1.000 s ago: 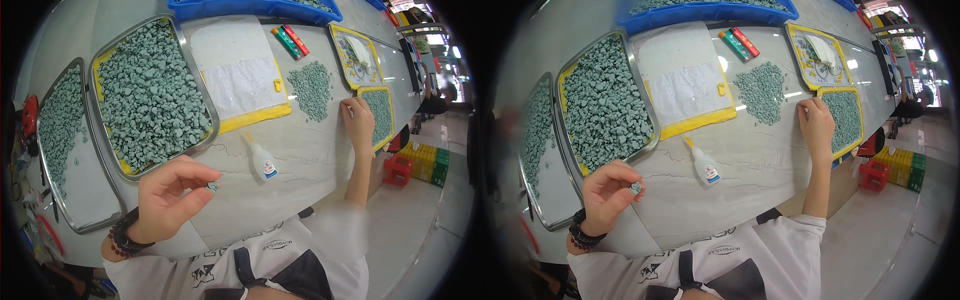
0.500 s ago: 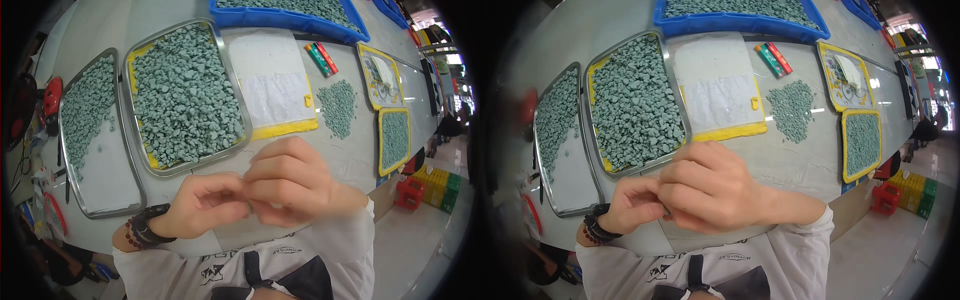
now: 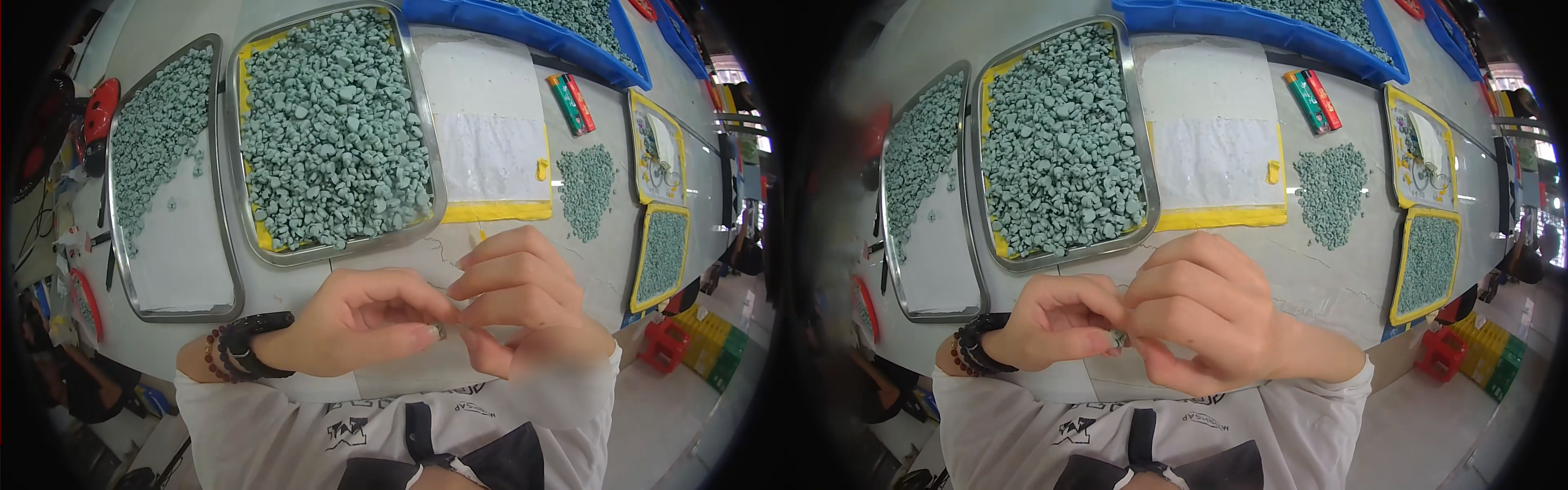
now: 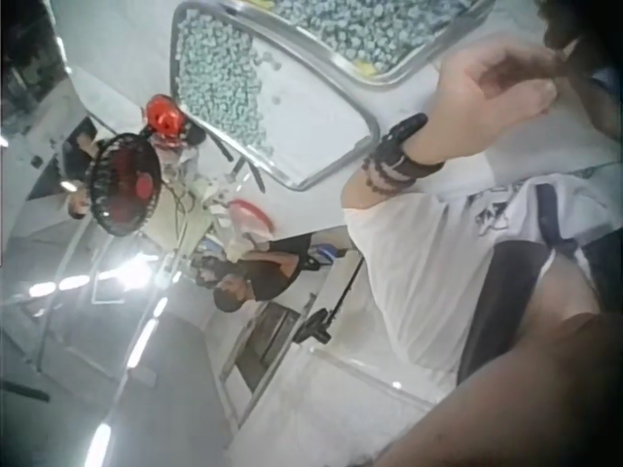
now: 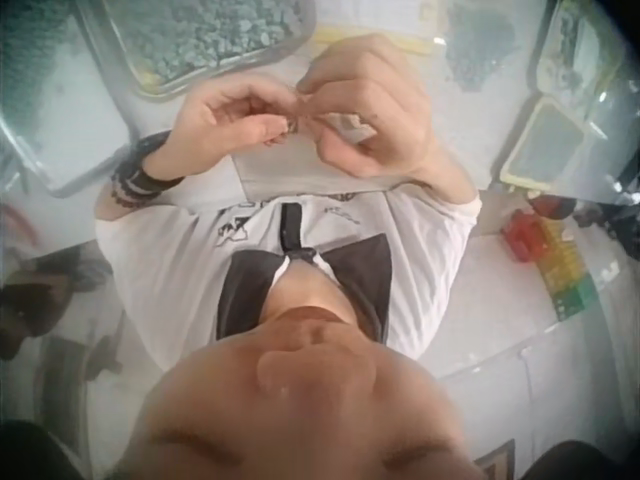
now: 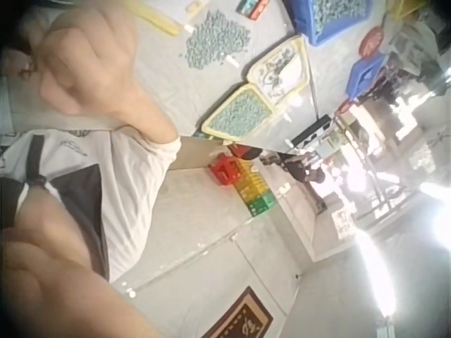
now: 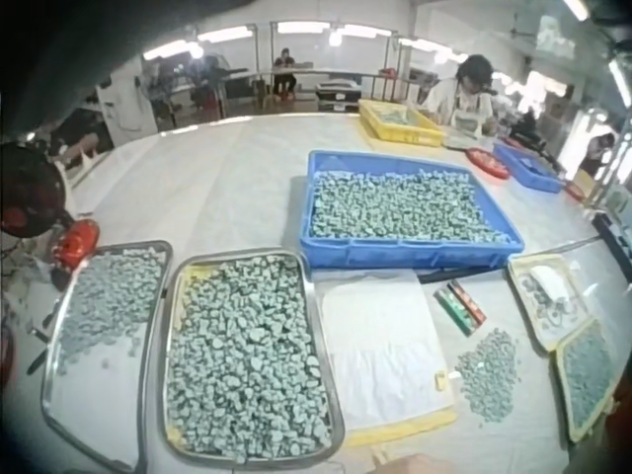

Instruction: Applying glue to small green components and joining them together at an assembly workbench.

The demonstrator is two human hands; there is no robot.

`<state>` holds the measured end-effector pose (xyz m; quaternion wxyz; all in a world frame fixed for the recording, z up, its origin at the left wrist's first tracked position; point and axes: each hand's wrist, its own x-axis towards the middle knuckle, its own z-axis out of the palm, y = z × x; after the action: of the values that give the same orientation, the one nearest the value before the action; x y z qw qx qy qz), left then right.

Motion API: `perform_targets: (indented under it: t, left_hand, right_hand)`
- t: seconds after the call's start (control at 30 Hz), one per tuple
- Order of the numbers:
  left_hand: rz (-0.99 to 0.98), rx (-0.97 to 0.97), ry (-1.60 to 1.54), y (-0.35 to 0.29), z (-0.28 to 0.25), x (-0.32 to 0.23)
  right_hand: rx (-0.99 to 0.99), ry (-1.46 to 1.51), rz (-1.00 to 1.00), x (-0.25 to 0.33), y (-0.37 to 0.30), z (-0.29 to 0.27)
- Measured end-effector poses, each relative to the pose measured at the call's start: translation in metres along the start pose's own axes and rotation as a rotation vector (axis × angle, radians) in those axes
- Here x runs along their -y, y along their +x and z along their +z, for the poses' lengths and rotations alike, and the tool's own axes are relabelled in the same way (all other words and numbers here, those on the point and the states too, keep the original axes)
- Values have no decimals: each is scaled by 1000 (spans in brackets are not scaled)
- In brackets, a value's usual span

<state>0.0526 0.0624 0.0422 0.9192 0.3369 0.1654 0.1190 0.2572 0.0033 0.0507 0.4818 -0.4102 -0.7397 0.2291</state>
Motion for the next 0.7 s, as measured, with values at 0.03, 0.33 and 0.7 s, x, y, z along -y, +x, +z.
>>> perform_targets:
  t: [0.03, 0.33, 0.7]
  left_hand:
    - [-14, 1, -13, 0, 0, 0]
    - [-142, 33, -106, 1, -4, -2]
    - [3, 2, 14, 1, -2, 1]
  right_hand:
    - [12, -3, -9, 0, 0, 1]
    - [28, -61, -28, 1, 1, 1]
    - [70, 131, 135, 3, 6, -7]
